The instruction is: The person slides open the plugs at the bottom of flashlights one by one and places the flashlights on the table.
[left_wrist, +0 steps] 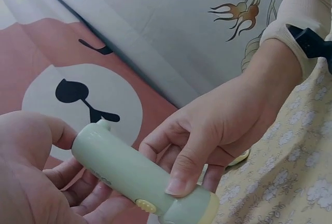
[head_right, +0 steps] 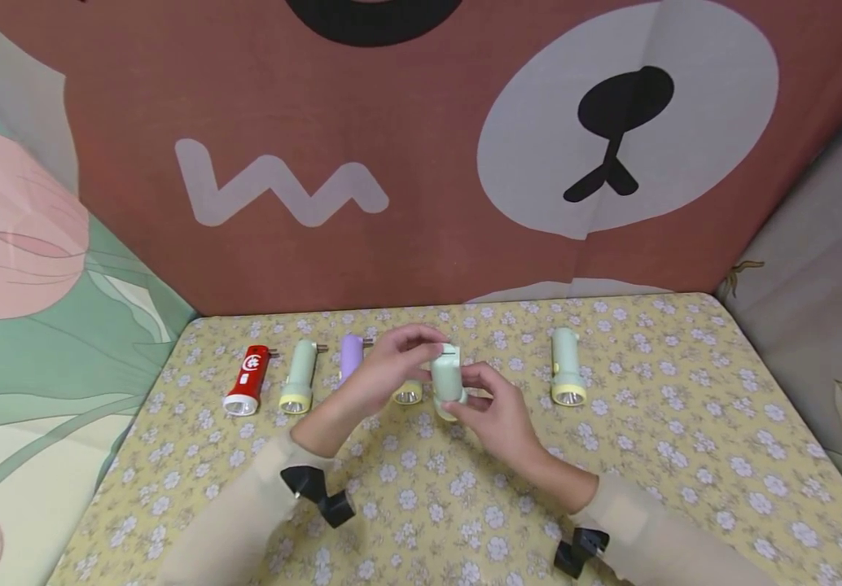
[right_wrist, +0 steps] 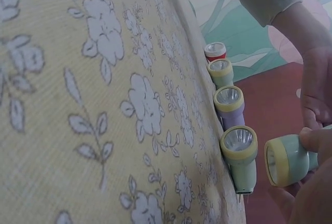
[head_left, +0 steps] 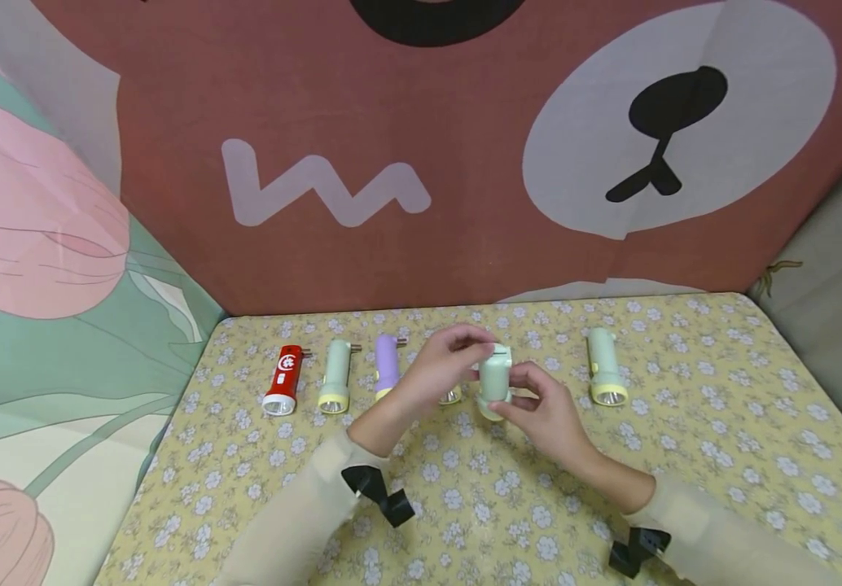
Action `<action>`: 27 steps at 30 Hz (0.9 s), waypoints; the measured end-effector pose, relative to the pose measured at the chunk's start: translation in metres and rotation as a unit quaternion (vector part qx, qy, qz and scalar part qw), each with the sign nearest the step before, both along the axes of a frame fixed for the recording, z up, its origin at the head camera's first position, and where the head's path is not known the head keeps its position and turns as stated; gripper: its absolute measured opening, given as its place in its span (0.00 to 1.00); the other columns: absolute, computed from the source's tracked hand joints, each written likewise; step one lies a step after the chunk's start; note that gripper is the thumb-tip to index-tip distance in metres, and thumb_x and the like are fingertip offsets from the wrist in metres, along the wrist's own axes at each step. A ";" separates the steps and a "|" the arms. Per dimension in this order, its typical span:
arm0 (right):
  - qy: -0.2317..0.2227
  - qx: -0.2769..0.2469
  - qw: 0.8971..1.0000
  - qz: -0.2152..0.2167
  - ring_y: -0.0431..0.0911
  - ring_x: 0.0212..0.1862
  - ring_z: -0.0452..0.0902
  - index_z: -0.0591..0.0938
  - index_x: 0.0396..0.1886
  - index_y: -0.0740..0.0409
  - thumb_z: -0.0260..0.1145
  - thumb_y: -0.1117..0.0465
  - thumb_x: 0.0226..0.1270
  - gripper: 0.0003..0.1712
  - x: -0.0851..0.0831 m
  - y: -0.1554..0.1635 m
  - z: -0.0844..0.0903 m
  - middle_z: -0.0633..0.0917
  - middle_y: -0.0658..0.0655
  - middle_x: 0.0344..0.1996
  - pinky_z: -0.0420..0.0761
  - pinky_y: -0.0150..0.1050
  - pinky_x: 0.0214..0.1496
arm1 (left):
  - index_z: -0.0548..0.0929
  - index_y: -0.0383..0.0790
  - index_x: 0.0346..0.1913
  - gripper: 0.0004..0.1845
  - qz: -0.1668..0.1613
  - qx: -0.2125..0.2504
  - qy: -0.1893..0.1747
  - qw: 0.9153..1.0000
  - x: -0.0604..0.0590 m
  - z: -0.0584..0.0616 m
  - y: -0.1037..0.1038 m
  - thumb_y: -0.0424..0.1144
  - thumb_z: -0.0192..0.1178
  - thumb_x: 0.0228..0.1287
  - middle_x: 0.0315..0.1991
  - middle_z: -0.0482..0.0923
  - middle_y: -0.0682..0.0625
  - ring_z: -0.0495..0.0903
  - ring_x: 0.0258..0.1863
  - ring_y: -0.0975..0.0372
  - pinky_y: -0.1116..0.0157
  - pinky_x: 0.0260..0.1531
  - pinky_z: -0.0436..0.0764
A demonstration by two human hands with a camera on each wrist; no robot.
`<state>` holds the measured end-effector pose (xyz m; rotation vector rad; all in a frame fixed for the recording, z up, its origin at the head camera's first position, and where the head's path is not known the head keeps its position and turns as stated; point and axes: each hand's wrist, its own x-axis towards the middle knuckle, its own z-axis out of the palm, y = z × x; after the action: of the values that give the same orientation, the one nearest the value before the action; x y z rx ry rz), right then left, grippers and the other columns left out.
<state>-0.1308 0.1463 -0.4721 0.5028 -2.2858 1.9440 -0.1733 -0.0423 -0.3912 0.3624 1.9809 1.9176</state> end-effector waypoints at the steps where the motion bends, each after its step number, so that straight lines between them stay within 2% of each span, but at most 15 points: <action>1: 0.000 0.001 1.000 -0.004 0.38 0.53 0.82 0.81 0.50 0.63 0.76 0.73 0.59 0.20 0.000 0.000 -0.001 0.84 0.60 0.50 0.86 0.38 0.51 | 0.82 0.31 0.54 0.13 -0.001 -0.001 0.003 1.000 0.000 0.000 0.000 0.36 0.57 0.77 0.50 0.82 0.44 0.82 0.47 0.59 0.58 0.49 0.85; 5: 0.000 0.007 1.000 -0.015 0.37 0.52 0.82 0.81 0.48 0.62 0.76 0.73 0.58 0.19 0.001 0.000 -0.002 0.84 0.59 0.50 0.86 0.38 0.51 | 0.82 0.31 0.51 0.11 0.001 0.010 0.007 1.000 0.001 -0.003 0.002 0.35 0.57 0.77 0.50 0.81 0.44 0.82 0.46 0.59 0.58 0.50 0.85; 15: 0.012 0.020 1.000 -0.018 0.38 0.51 0.82 0.82 0.48 0.61 0.76 0.73 0.58 0.19 -0.001 0.000 -0.002 0.85 0.57 0.48 0.86 0.38 0.51 | 0.81 0.29 0.50 0.10 -0.005 0.033 0.005 0.999 0.002 -0.004 0.001 0.35 0.57 0.76 0.50 0.79 0.45 0.81 0.47 0.60 0.55 0.52 0.84; 27: 0.022 0.032 0.999 -0.021 0.39 0.50 0.82 0.82 0.47 0.61 0.76 0.74 0.57 0.19 -0.002 0.000 -0.001 0.85 0.56 0.46 0.86 0.40 0.51 | 0.81 0.34 0.46 0.08 -0.002 0.006 0.013 1.000 0.003 -0.002 0.002 0.37 0.60 0.74 0.50 0.80 0.47 0.80 0.43 0.61 0.61 0.42 0.83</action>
<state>-0.1327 0.1463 -0.4728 0.4936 -2.3193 1.8263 -0.1707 -0.0400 -0.3936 0.3964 1.9850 1.9331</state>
